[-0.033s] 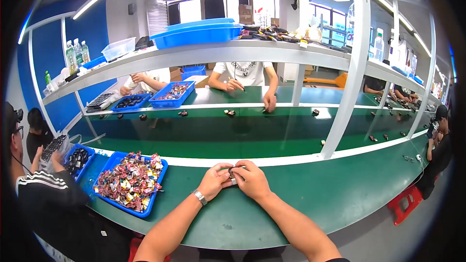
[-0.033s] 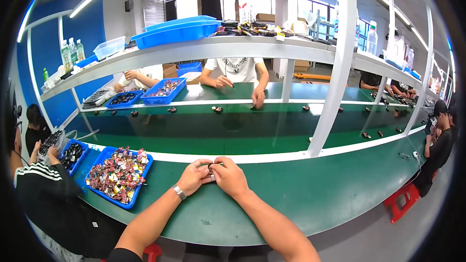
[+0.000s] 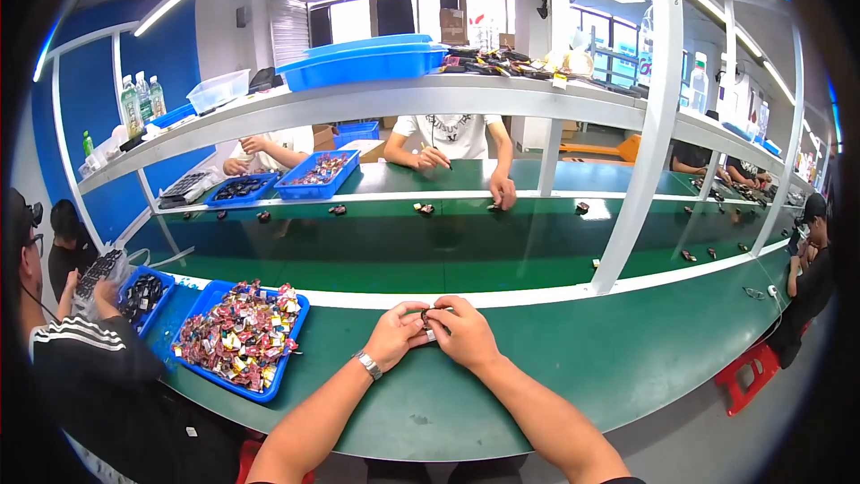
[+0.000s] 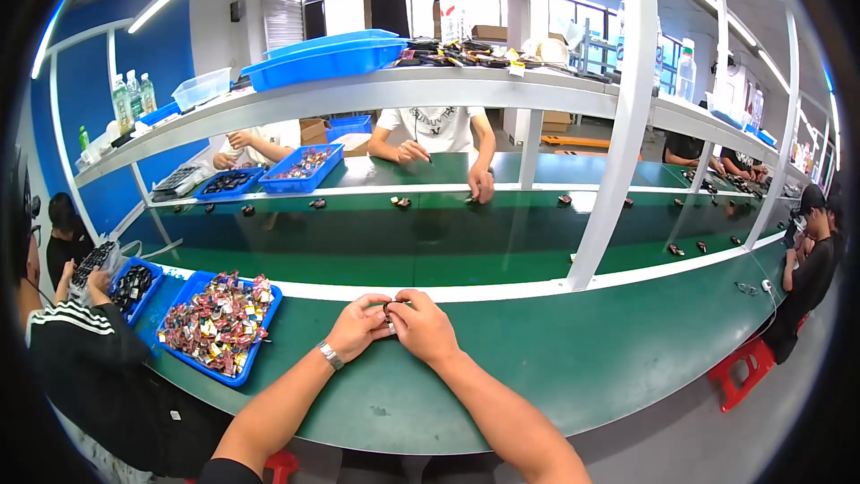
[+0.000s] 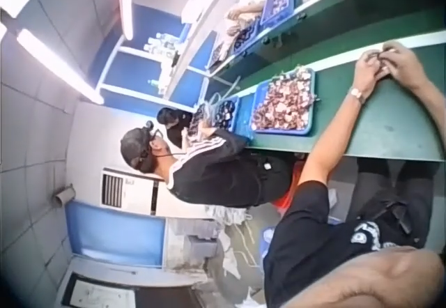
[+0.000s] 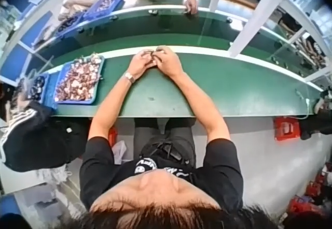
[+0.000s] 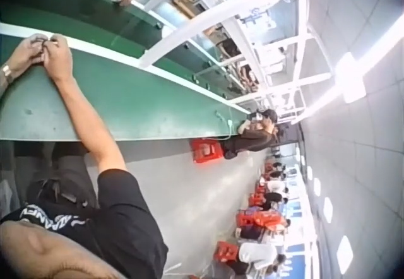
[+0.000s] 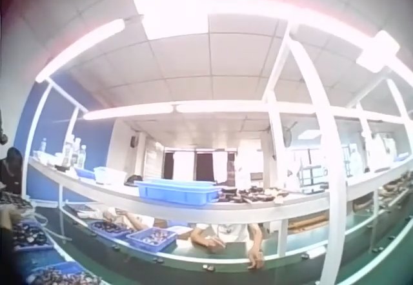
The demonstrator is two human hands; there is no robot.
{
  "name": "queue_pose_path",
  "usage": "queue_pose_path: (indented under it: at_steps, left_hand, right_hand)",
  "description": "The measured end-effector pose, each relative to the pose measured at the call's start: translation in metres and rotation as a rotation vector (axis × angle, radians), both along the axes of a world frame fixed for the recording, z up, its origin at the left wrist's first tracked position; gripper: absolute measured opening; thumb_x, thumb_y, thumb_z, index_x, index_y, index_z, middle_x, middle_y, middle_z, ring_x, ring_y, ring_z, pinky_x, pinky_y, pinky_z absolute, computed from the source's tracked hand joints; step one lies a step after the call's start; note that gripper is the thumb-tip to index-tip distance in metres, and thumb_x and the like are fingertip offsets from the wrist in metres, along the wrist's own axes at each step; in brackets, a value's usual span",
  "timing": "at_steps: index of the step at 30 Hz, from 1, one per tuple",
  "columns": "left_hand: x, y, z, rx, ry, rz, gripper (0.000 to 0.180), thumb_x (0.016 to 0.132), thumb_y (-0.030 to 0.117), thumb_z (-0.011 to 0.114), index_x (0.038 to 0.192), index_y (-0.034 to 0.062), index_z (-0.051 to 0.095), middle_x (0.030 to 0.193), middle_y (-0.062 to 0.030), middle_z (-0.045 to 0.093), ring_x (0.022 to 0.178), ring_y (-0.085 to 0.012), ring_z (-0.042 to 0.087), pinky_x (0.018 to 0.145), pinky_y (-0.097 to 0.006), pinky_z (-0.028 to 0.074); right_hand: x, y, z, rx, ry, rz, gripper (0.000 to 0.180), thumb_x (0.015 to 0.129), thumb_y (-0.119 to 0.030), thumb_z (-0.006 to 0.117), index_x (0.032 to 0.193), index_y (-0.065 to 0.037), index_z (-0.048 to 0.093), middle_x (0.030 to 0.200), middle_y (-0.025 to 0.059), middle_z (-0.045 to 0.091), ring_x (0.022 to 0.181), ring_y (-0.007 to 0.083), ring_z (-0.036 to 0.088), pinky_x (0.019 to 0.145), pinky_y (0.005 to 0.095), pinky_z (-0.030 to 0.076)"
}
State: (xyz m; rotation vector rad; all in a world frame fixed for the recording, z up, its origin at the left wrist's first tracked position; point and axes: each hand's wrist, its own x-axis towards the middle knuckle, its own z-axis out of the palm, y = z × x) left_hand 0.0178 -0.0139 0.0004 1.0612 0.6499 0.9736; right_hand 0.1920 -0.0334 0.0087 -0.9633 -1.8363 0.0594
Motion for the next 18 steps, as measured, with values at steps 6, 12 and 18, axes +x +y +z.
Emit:
queue_pose_path:
  at_steps: [6,12,18]
  left_hand:
    - [-0.0008,0.002,-0.0038,-0.015,-0.032,0.0,0.029,0.097,0.004,0.052,0.125,0.0035,0.047,0.118,-0.0114,0.061,0.107,-0.0197,0.061,0.095,-0.036,0.052]
    - [0.0011,0.0006,-0.0017,-0.023,-0.008,0.026,0.028,0.097,0.003,0.051,0.125,0.0032,0.048,0.115,-0.0113,0.062,0.105,-0.0199,0.062,0.094,-0.037,0.053]
    - [0.0024,-0.0011,0.0007,-0.015,0.01,0.037,0.028,0.096,0.002,0.05,0.124,0.0029,0.048,0.114,-0.0112,0.062,0.104,-0.0208,0.062,0.094,-0.037,0.053]
  right_hand:
    - [-0.0028,-0.0017,-0.0022,0.01,-0.073,-0.036,0.014,0.083,-0.011,0.068,0.096,-0.007,0.068,0.104,0.0057,0.062,0.09,0.0237,0.063,0.071,0.0355,0.056]
    - [-0.0047,-0.0029,-0.0035,0.04,-0.112,-0.062,0.014,0.083,-0.009,0.065,0.097,-0.006,0.067,0.102,0.0065,0.062,0.09,0.0245,0.063,0.071,0.0362,0.056]
    - [-0.0099,-0.0039,-0.003,0.078,-0.097,-0.126,0.012,0.082,-0.01,0.07,0.093,-0.006,0.07,0.096,0.0066,0.065,0.083,0.0245,0.065,0.069,0.0352,0.056]
